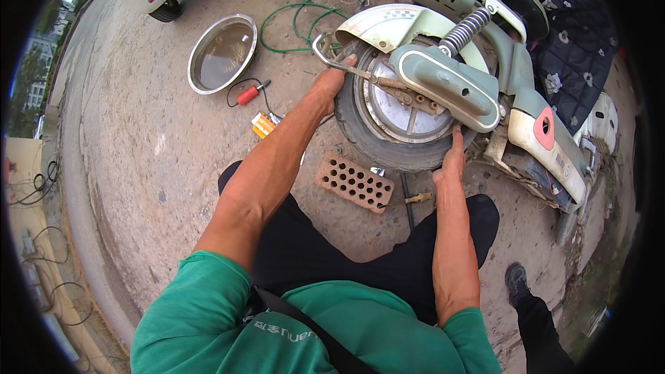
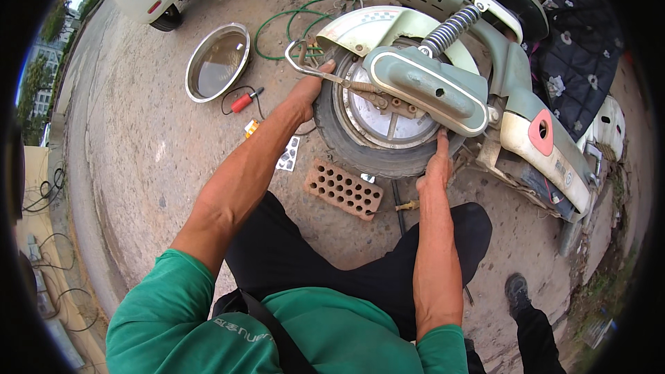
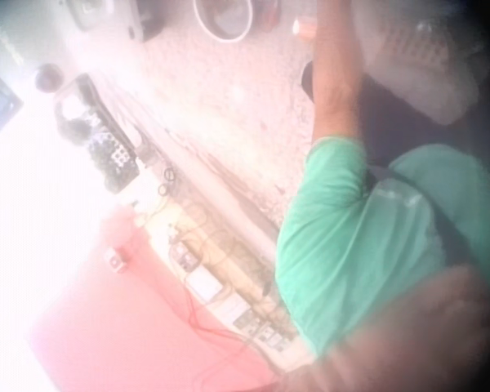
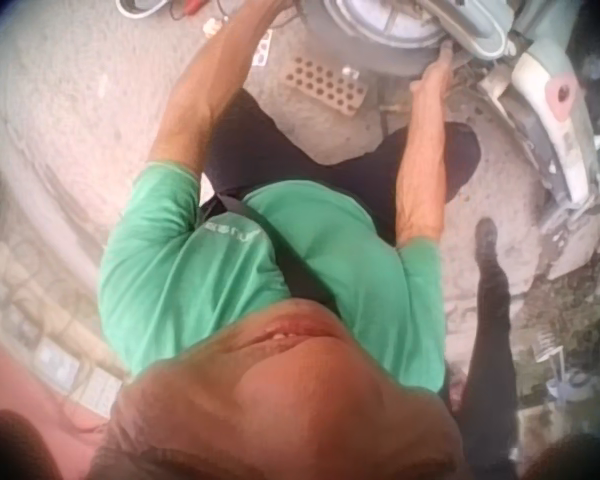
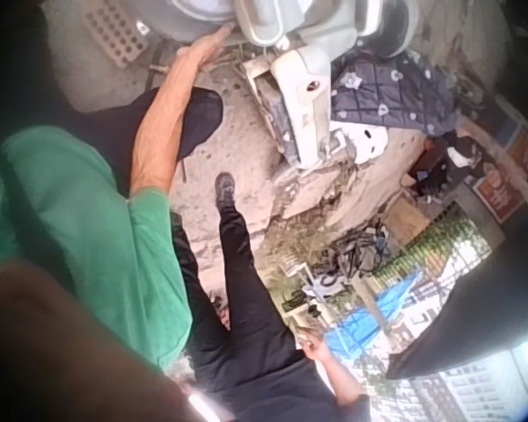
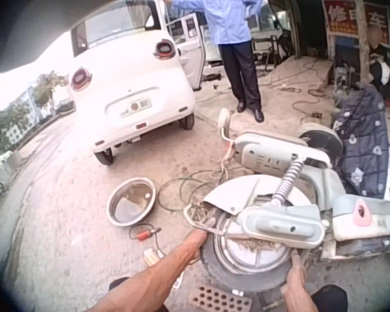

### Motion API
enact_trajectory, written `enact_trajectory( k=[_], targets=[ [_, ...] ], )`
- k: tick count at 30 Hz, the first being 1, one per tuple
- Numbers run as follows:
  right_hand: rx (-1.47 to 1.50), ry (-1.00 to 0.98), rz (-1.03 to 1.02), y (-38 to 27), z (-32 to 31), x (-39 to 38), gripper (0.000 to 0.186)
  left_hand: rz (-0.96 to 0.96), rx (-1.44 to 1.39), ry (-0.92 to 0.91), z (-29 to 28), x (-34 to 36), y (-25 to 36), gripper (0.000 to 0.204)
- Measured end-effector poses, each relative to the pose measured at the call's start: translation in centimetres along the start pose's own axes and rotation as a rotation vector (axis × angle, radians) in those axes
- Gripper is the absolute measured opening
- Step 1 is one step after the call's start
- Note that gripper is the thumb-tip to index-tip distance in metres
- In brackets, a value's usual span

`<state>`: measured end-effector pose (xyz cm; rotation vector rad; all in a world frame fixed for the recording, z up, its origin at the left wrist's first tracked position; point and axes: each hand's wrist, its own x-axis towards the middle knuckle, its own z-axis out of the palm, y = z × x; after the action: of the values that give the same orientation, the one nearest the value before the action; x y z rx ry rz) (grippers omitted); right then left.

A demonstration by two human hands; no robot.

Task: The person works on the rear tire of a scooter, using a metal bar to pry the tire bead from the rim and a screwdriver to adjust components. They then attach an air hose to the valve stem and inflate the tire.

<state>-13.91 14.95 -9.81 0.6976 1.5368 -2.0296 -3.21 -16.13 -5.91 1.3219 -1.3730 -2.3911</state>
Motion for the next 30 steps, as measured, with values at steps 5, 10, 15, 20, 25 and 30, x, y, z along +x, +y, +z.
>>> enact_trajectory(
  k=[5, 10, 15, 20, 25, 30],
  targets=[
    [0.042, -0.015, -0.107, 0.6, 0.3, -0.4, 0.078, 0.098, 0.180, 0.159, 0.7, -0.2, -0.2, 0.087],
    [-0.007, -0.044, -0.121, 1.0, -0.4, 0.4, 0.072, 0.169, 0.135, 0.142, 0.0, 1.4, -1.1, 0.083],
    [-0.049, 0.006, -0.142, 1.2, -0.4, -0.1, 0.067, 0.148, 0.102, 0.149, 0.3, 1.3, -1.8, 0.078],
    [-0.145, 0.059, -0.141, 1.3, -1.0, 0.8, 0.071, 0.172, 0.134, 0.166, -0.4, 1.6, -2.1, 0.070],
    [-0.199, -0.180, -0.042, -1.6, -1.6, 3.5, 0.095, 0.217, 0.167, 0.400, -0.5, -0.2, -5.0, 0.086],
    [-0.283, -0.361, -0.179, -4.2, -4.0, 9.1, 0.091, 0.349, -0.025, 0.501, 2.8, -3.9, -10.4, 0.093]
  ],
)
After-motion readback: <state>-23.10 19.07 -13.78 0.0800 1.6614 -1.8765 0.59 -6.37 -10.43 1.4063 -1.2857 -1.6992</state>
